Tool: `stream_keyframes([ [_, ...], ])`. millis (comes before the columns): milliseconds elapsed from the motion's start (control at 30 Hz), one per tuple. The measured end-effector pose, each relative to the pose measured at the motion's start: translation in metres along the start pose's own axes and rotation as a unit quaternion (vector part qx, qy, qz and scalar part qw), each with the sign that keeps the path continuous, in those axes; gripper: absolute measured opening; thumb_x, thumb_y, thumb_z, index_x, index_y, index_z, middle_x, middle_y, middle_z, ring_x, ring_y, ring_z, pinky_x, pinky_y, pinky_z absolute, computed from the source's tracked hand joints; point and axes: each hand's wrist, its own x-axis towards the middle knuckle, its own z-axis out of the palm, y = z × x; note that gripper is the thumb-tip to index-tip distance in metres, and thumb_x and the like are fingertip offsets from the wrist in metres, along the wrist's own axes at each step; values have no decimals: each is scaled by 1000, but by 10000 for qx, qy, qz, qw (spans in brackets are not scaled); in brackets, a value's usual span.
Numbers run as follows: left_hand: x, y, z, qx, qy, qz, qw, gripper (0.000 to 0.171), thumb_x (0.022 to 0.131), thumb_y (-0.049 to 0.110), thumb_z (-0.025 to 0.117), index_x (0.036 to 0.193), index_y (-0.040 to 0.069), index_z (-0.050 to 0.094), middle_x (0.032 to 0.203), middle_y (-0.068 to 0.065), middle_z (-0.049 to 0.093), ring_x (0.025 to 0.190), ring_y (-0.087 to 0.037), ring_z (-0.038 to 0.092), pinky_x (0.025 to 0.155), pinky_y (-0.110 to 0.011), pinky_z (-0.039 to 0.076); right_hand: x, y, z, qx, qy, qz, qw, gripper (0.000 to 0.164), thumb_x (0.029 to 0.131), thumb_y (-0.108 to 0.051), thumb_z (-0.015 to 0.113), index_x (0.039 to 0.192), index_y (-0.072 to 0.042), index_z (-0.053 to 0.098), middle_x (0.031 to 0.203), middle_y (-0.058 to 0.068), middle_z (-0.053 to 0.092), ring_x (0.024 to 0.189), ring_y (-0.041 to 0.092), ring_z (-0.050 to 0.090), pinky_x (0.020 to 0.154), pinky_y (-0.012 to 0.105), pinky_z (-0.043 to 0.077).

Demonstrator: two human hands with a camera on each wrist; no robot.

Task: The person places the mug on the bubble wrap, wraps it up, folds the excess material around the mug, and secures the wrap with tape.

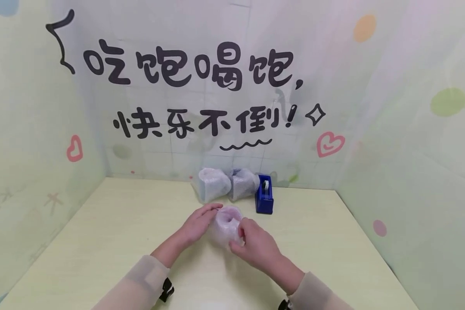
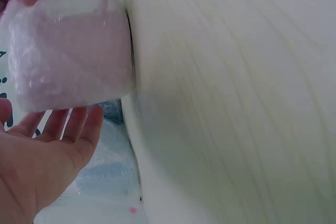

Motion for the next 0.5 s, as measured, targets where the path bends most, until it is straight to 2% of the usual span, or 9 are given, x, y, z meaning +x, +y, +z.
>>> stream_keyframes([
  [67, -2, -2, -4, 42, -34, 0, 10000, 44, 112, 21, 53, 151, 3, 62, 148, -22, 66, 134, -36, 63, 108, -53, 57, 2, 10, -6, 151, -84, 105, 9998, 31, 88, -24, 82, 91, -15, 53, 85, -3, 51, 67, 8, 46, 57, 25, 38],
  [133, -4, -4, -8, 204, -176, 29, 9996, 47, 107, 21, 64, 149, 1, 60, 137, -22, 68, 119, -32, 67, 95, -45, 61, 4, 19, -12, 289, -167, 226, 9992, 30, 88, -19, 82, 94, -13, 53, 89, 0, 53, 70, 9, 50, 59, 25, 41],
  [233, -8, -9, -10, 674, -502, 93, 9964, 67, 94, 23, 84, 151, 3, 55, 125, -17, 65, 108, -26, 67, 85, -38, 60, 8, 31, -20, 476, -193, 439, 9977, 30, 90, -12, 82, 98, -10, 53, 94, 4, 56, 74, 11, 57, 63, 26, 47],
  [333, -12, -12, -6, 1064, -673, 181, 9919, 82, 87, 28, 93, 153, 6, 50, 122, -14, 64, 102, -22, 69, 80, -35, 60, 11, 39, -22, 678, -120, 585, 9959, 29, 91, -7, 80, 101, -9, 53, 96, 7, 56, 77, 13, 62, 65, 27, 52],
  [400, -12, -13, -1, 1183, -543, 209, 9913, 82, 87, 27, 93, 153, 5, 49, 120, -14, 64, 97, -21, 70, 78, -35, 61, 14, 43, -20, 779, -34, 577, 9953, 28, 92, -4, 78, 102, -8, 52, 97, 9, 55, 77, 14, 65, 65, 26, 54],
  [500, -7, -10, 6, 1325, -177, 230, 9908, 77, 89, 25, 91, 151, 3, 53, 119, -13, 66, 95, -19, 71, 80, -36, 62, 22, 47, -15, 793, 194, 442, 9957, 28, 93, 0, 77, 103, -6, 51, 98, 12, 55, 78, 16, 69, 65, 27, 57],
])
